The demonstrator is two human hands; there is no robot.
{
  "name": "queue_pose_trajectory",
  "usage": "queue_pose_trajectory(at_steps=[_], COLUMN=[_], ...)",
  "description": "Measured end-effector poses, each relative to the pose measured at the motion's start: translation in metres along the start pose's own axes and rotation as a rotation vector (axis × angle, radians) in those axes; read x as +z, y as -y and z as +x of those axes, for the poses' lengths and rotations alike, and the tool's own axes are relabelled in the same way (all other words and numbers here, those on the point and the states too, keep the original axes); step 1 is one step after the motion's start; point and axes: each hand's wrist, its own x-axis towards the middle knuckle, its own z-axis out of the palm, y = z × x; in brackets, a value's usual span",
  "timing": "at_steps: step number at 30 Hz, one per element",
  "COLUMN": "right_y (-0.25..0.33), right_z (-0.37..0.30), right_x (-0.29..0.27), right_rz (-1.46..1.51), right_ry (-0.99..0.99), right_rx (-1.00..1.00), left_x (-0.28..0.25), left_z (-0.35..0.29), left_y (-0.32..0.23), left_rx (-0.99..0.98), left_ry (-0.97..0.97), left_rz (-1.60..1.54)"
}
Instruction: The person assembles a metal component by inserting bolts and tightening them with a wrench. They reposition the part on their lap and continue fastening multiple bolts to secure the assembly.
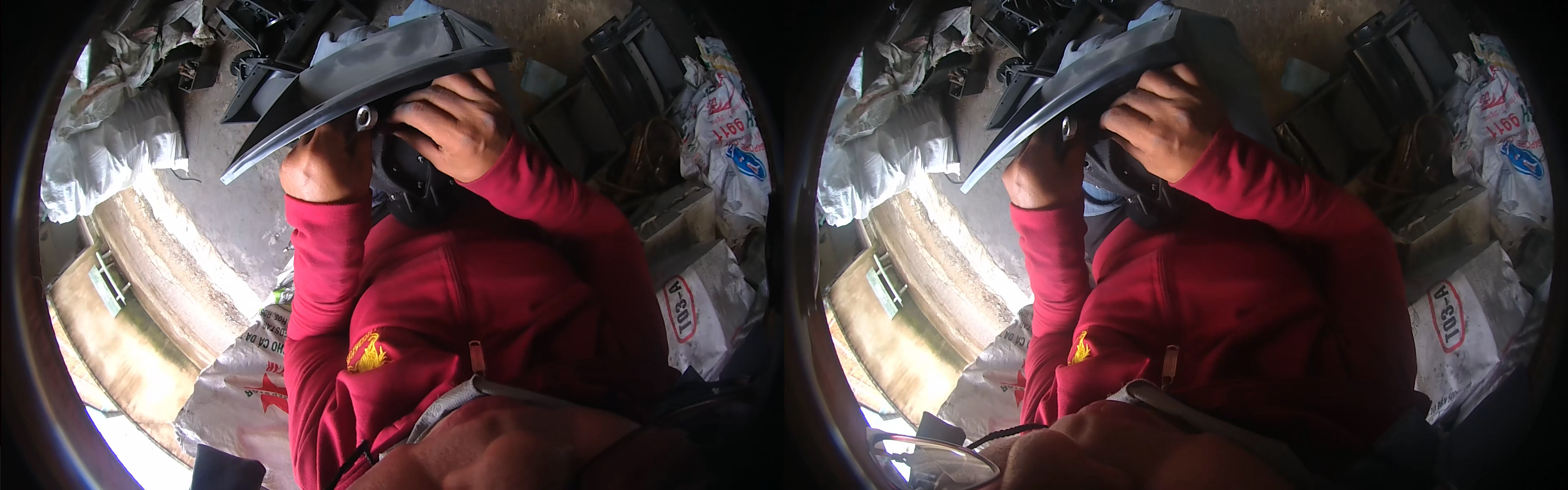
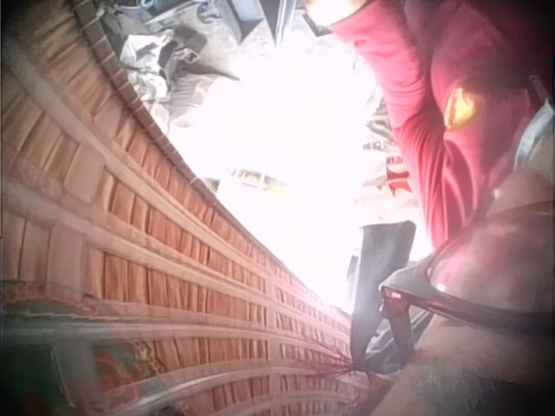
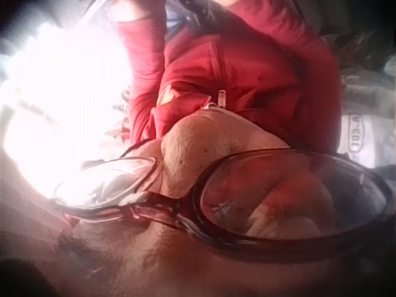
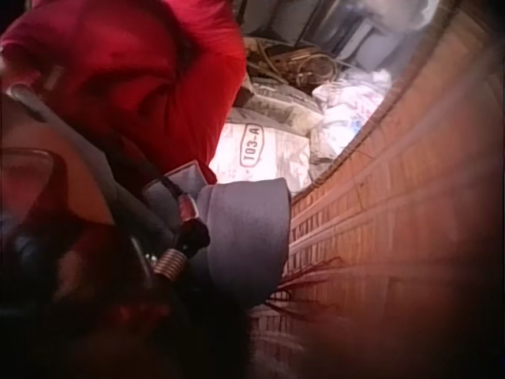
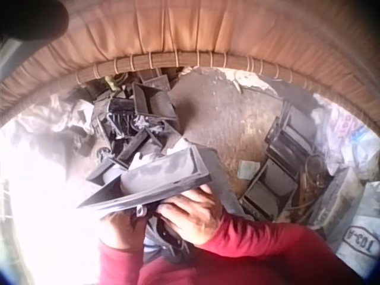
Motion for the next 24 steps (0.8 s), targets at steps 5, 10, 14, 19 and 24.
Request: queue_pose_trajectory(at_steps=[5, 10, 14, 19, 24], right_y=[-0.001, -0.002, 0.000, 0.000, 0.003], right_z=[-0.003, -0.006, -0.006, -0.007, -0.012], right_x=[0.001, 0.004, 0.002, -0.003, -0.006], right_rz=[0.029, 0.024, 0.045, 0.043, 0.051], right_ry=[-0.042, -0.088, -0.075, -0.033, 0.040], right_rx=[-0.054, -0.070, -0.049, -0.030, 0.017], left_x=[0.002, 0.000, 0.003, 0.002, -0.001], left_z=[-0.002, -0.003, -0.009, -0.012, -0.021], left_y=[-0.001, -0.005, 0.004, 0.014, 0.001], left_rx=[0.025, 0.010, -0.052, -0.021, -0.217], left_ry=[-0.021, 0.025, 0.035, 0.050, 0.024], left_rz=[0.034, 0.065, -0.061, -0.045, -0.248])
